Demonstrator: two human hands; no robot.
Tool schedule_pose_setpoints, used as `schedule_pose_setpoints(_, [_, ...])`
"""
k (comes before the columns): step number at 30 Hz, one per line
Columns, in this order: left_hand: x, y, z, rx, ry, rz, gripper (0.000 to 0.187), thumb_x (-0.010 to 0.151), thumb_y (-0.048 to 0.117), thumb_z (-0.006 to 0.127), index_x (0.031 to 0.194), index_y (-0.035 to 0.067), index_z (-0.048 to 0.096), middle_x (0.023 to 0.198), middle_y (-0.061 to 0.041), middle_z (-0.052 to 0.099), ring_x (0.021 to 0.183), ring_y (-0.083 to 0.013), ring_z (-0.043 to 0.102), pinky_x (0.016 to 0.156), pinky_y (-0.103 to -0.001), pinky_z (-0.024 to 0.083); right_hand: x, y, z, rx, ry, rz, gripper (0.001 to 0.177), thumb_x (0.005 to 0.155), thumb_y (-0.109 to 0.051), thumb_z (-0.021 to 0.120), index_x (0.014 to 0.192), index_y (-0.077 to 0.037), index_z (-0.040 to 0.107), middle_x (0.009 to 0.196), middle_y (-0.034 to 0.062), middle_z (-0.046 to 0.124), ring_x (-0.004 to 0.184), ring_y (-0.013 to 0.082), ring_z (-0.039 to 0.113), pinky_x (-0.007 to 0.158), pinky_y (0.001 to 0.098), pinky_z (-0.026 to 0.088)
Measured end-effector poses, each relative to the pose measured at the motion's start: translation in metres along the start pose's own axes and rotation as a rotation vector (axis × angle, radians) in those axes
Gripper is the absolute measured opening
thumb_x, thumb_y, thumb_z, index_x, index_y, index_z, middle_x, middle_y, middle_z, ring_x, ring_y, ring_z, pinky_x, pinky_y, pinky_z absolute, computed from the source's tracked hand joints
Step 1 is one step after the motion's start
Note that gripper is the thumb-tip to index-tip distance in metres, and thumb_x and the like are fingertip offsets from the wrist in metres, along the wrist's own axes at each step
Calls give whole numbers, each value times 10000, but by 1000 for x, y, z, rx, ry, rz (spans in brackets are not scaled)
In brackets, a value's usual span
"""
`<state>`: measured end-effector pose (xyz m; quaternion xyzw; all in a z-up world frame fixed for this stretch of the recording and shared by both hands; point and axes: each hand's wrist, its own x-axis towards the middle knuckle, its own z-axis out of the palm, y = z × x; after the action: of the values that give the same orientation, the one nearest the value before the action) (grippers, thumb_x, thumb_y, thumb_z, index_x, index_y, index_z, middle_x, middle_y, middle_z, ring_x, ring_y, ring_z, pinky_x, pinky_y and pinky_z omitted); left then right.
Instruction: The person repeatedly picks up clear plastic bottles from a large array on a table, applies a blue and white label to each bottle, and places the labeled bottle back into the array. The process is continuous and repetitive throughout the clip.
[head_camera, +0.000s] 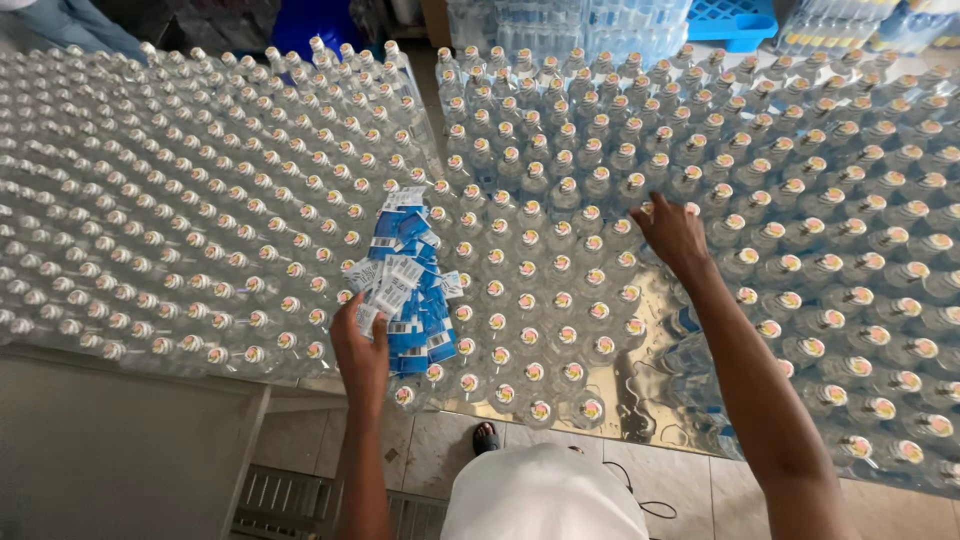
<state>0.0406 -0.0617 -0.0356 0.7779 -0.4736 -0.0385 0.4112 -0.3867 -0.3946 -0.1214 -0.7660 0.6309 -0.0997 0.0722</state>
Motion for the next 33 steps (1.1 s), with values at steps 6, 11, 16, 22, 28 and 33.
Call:
schedule_pose_setpoints(6, [19, -10, 19, 93, -61, -59, 377, 1017, 292, 672, 1330, 84, 632, 1209, -147, 672, 1101, -339, 655, 900, -458, 557, -10, 6, 13, 136, -38, 79, 412, 1008, -449, 593, 1141, -66, 662, 945, 302, 727, 910, 529, 716, 776, 622, 556])
schedule_pose_setpoints(11, [28, -19, 7, 27, -119, -87, 394, 1023, 244, 642, 1371, 63, 611, 1267, -188, 643, 1191, -386, 625, 965, -512, 550, -84, -25, -46, 314, -29, 183, 433, 1039, -352, 550, 1234, 24, 642, 1018, 376, 698, 944, 594, 675, 796, 667, 524])
schedule_pose_setpoints(16, [15, -17, -27, -37, -83, -142, 375, 1046, 52, 552, 1420, 31, 566, 1293, -234, 604, 1236, -458, 575, 1004, -562, 522, -125, -28, -53, 313, -41, 211, 412, 1086, -280, 548, 1298, 65, 625, 1034, 403, 695, 941, 591, 680, 780, 664, 537])
schedule_pose_setpoints(22, [0, -55, -19, 130, -53, -76, 498, 963, 176, 684, 1422, 49, 536, 1278, -212, 590, 1192, -403, 596, 1054, -558, 450, -148, -27, -48, 285, -106, 249, 488, 1120, -357, 489, 1384, 39, 598, 1117, 376, 689, 1000, 562, 686, 809, 633, 559])
schedule_pose_setpoints(28, [27, -84, -12, 220, -140, -4, 503, 975, 204, 722, 1411, 27, 545, 1232, -199, 630, 1166, -367, 621, 1087, -525, 388, -168, -43, -58, 177, -127, 289, 731, 995, -506, 641, 1493, -1, 463, 1234, 374, 626, 1032, 586, 680, 826, 655, 565])
schedule_pose_setpoints(33, [44, -89, 0, 326, -166, -73, 436, 875, 189, 821, 1275, 85, 683, 1024, -162, 684, 1032, -432, 662, 896, -597, 498, -171, -58, -64, 338, -106, 350, 739, 907, -245, 777, 1456, 44, 375, 1246, 404, 598, 1101, 615, 627, 892, 681, 522])
